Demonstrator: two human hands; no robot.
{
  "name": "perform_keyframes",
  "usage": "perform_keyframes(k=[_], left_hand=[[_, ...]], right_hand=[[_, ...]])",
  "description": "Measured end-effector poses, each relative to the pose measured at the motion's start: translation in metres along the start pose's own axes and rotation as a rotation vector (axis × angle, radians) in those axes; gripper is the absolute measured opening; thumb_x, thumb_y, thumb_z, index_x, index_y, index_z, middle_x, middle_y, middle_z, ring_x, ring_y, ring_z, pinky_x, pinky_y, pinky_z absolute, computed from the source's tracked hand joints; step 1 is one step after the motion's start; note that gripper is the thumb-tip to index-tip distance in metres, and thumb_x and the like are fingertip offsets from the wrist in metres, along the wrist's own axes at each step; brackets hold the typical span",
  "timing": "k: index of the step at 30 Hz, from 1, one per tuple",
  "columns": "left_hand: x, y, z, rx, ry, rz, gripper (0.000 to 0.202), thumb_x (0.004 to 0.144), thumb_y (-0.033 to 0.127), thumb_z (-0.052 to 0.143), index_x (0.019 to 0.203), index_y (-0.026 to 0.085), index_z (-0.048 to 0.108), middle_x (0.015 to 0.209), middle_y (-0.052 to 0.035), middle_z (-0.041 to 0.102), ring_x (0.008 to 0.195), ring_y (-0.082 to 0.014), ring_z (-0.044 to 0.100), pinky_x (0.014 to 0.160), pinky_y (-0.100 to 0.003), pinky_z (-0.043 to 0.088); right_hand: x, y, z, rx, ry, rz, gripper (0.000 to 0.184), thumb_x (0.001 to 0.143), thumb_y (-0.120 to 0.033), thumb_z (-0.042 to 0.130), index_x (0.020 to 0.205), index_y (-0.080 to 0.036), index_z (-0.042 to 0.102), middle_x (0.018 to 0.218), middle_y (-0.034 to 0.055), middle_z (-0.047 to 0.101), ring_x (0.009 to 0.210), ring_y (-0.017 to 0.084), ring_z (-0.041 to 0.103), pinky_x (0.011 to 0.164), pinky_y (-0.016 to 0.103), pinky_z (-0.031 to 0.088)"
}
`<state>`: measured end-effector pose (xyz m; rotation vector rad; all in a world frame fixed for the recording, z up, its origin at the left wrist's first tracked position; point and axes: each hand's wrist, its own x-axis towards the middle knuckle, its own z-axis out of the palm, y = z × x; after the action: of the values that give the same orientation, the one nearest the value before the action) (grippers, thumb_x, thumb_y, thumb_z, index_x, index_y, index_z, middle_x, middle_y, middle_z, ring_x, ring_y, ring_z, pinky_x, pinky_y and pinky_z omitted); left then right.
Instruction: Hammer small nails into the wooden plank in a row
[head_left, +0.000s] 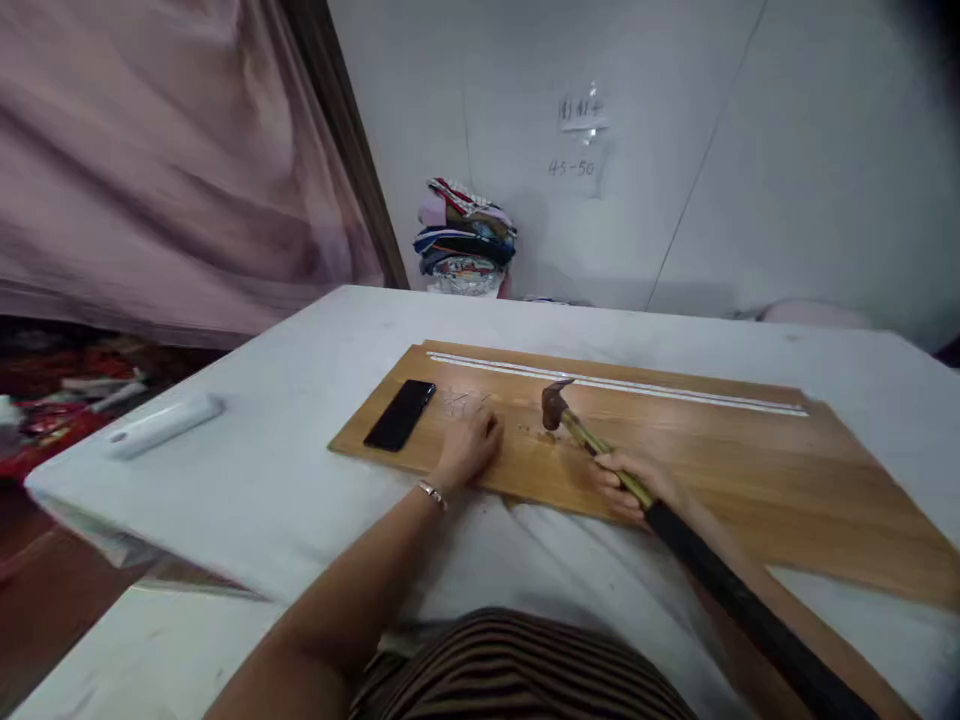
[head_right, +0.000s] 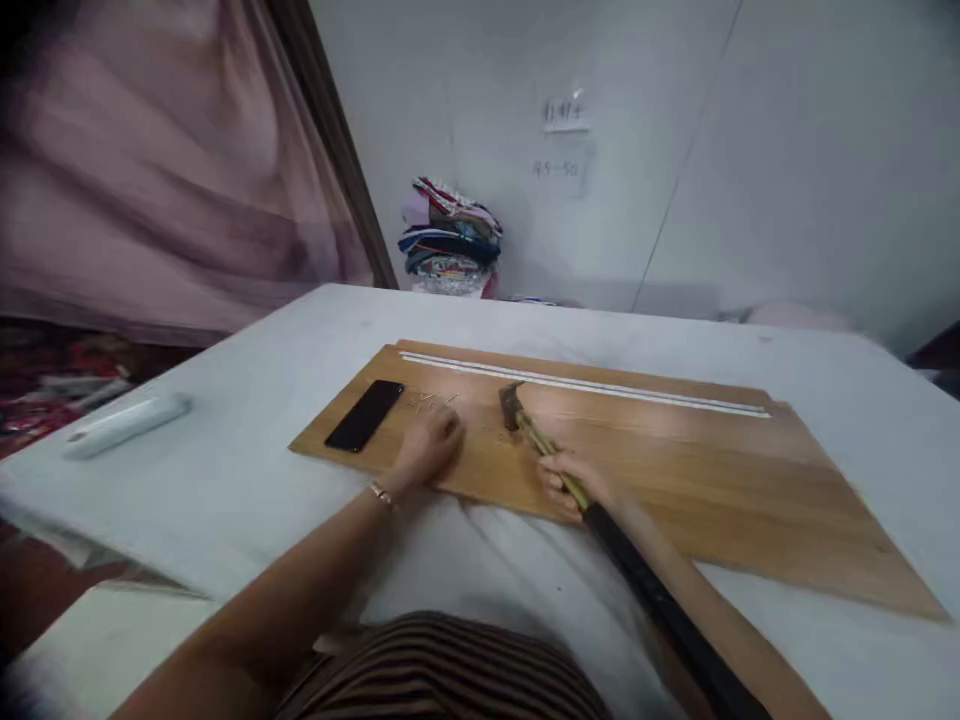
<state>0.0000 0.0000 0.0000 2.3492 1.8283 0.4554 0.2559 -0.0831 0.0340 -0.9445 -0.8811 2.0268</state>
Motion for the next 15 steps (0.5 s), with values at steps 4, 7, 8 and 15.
perform_keyframes(k=[4, 7, 8, 15], left_hand=[[-0.0008, 0.0021, -0.0011, -0.004, 0.018, 0.003, 0.020, 0.089, 0.028, 0.046, 0.079, 0.018, 0.059, 0.086, -0.0065, 0.062, 0.077, -0.0176, 0.057, 0.065, -0.027, 0.038], [-0.0006, 0.0003, 0.0004, -0.021, 0.028, 0.018, 0.020, 0.089, 0.028, 0.046, 0.079, 0.018, 0.060, 0.091, -0.0071, 0.062, 0.080, -0.0176, 0.058, 0.068, -0.027, 0.040], [-0.0005, -0.0007, 0.0011, -0.030, 0.031, 0.023, 0.019, 0.089, 0.028, 0.046, 0.080, 0.018, 0.060, 0.093, -0.0071, 0.062, 0.081, -0.0176, 0.058, 0.069, -0.028, 0.041], [-0.0014, -0.0037, 0.0025, -0.069, 0.061, 0.010, 0.017, 0.088, 0.027, 0.049, 0.080, 0.018, 0.060, 0.092, -0.0062, 0.063, 0.082, -0.0177, 0.059, 0.073, -0.028, 0.044]], right_hand=[[0.0031, 0.0044, -0.0018, 0.010, -0.026, 0.000, 0.038, 0.071, -0.031, 0.064, 0.104, -0.020, 0.049, 0.053, -0.0109, 0.043, 0.028, 0.003, 0.028, 0.023, 0.012, 0.025], [0.0047, 0.0064, -0.0018, 0.003, -0.026, 0.015, 0.034, 0.071, -0.031, 0.064, 0.101, -0.021, 0.050, 0.053, -0.0104, 0.044, 0.029, 0.003, 0.029, 0.023, 0.012, 0.025], [0.0048, 0.0066, -0.0013, 0.003, -0.025, 0.017, 0.035, 0.071, -0.031, 0.063, 0.101, -0.021, 0.050, 0.053, -0.0103, 0.044, 0.029, 0.003, 0.029, 0.024, 0.012, 0.025], [0.0032, 0.0067, -0.0009, 0.010, -0.006, -0.007, 0.043, 0.071, -0.031, 0.064, 0.111, -0.020, 0.049, 0.054, -0.0108, 0.043, 0.028, 0.003, 0.028, 0.023, 0.012, 0.023]])
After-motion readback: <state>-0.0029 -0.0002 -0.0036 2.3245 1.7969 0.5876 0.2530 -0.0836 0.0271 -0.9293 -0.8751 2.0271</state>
